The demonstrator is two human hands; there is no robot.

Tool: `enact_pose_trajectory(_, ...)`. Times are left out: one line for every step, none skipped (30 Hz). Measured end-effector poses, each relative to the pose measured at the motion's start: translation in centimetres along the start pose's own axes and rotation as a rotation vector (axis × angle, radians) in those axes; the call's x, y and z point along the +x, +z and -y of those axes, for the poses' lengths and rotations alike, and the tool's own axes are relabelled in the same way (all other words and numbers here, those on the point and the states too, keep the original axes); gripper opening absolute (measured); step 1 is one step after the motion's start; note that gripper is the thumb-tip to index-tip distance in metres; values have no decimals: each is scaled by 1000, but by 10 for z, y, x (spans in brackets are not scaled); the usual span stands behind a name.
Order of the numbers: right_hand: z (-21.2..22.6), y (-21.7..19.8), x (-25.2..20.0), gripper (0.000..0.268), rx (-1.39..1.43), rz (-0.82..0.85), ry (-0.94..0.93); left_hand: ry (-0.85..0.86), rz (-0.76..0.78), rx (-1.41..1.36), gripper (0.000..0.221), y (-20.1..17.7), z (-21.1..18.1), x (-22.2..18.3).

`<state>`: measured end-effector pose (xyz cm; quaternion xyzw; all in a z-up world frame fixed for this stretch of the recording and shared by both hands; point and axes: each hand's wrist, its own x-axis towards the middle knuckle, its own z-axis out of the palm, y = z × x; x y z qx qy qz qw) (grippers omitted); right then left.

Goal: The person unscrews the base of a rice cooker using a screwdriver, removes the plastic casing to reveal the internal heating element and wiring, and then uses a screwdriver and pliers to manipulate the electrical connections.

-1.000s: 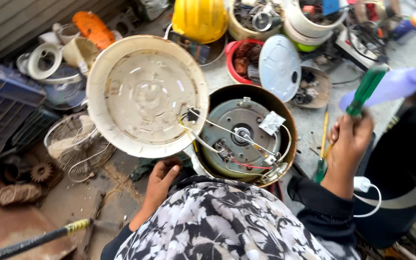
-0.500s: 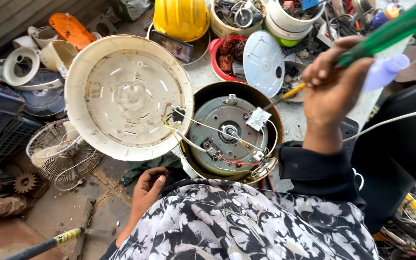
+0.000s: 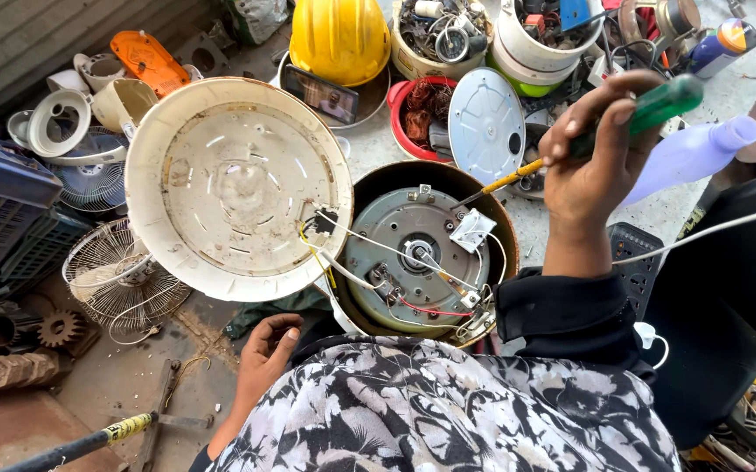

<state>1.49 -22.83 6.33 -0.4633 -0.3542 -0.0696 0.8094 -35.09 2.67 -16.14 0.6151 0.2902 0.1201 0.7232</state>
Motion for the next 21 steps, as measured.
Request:
enact_pose_trajectory(1, 0, 2, 35, 2, -16, -17, 0, 4, 9, 30, 2, -1, 0)
enact_pose_trajectory(2, -1, 3, 34, 2, -23, -30, 2, 8, 18, 30, 4, -2, 0)
enact_pose_trajectory(3, -2, 4, 33, 1, -29, -44, -14, 14, 44, 30, 6, -3, 1)
enact_pose_trajectory(2, -2, 6, 32, -1, -25, -54, -29, 17, 69, 31, 7, -5, 2)
enact_pose_trajectory(2, -2, 6, 32, -1, -22, -57, -44, 21, 94, 31, 8, -6, 2)
enact_pose_trajectory(1, -3, 7, 32, 1, -18, -59, -41, 24, 95, 31, 9, -7, 3)
enact_pose_trajectory(1, -3, 8, 31, 5, -14, -54, -37, 28, 96, 31, 10, -7, 3)
enact_pose_trajectory(0, -4, 8, 31, 8, -13, -51, -35, 31, 97, 31, 11, -7, 3)
enact_pose_trajectory(0, -4, 7, 31, 12, -13, -48, -31, 36, 96, 32, 11, -6, 2)
enact_pose_trajectory(0, -5, 7, 32, 15, -17, -47, -27, 41, 95, 32, 11, -6, 3)
enact_pose_trajectory(1, -6, 6, 31, 14, -21, -47, -23, 47, 95, 32, 11, -5, 3)
enact_pose_trajectory(1, -7, 6, 31, 13, -26, -48, -24, 43, 100, 32, 10, -3, 3)
enact_pose_trajectory(1, -7, 5, 30, 9, -31, -48, -25, 39, 105, 32, 10, -2, 3)
enact_pose_trajectory(1, -7, 6, 30, 4, -31, -50, -26, 32, 109, 33, 9, 0, 3)
enact_pose_trajectory(1, -7, 5, 30, -2, -32, -52, -29, 33, 106, 33, 9, 2, 3)
enact_pose_trajectory(1, -6, 5, 29, -11, -29, -55, -32, 33, 103, 33, 8, 3, 3)
enact_pose_trajectory(2, -5, 5, 29, -19, -25, -55, -35, 33, 101, 33, 7, 5, 3)
enact_pose_trajectory(2, -5, 5, 29, -28, -22, -55, -30, 39, 89, 33, 7, 6, 3)
enact_pose_trajectory(3, -4, 4, 29, -36, -18, -51, -25, 45, 78, 33, 6, 7, 3)
enact_pose_trajectory(3, -3, 4, 29, -39, -20, -51, -18, 51, 66, 33, 6, 7, 4)
enact_pose_trajectory(4, -2, 4, 30, -41, -22, -51, -14, 53, 75, 33, 6, 7, 4)
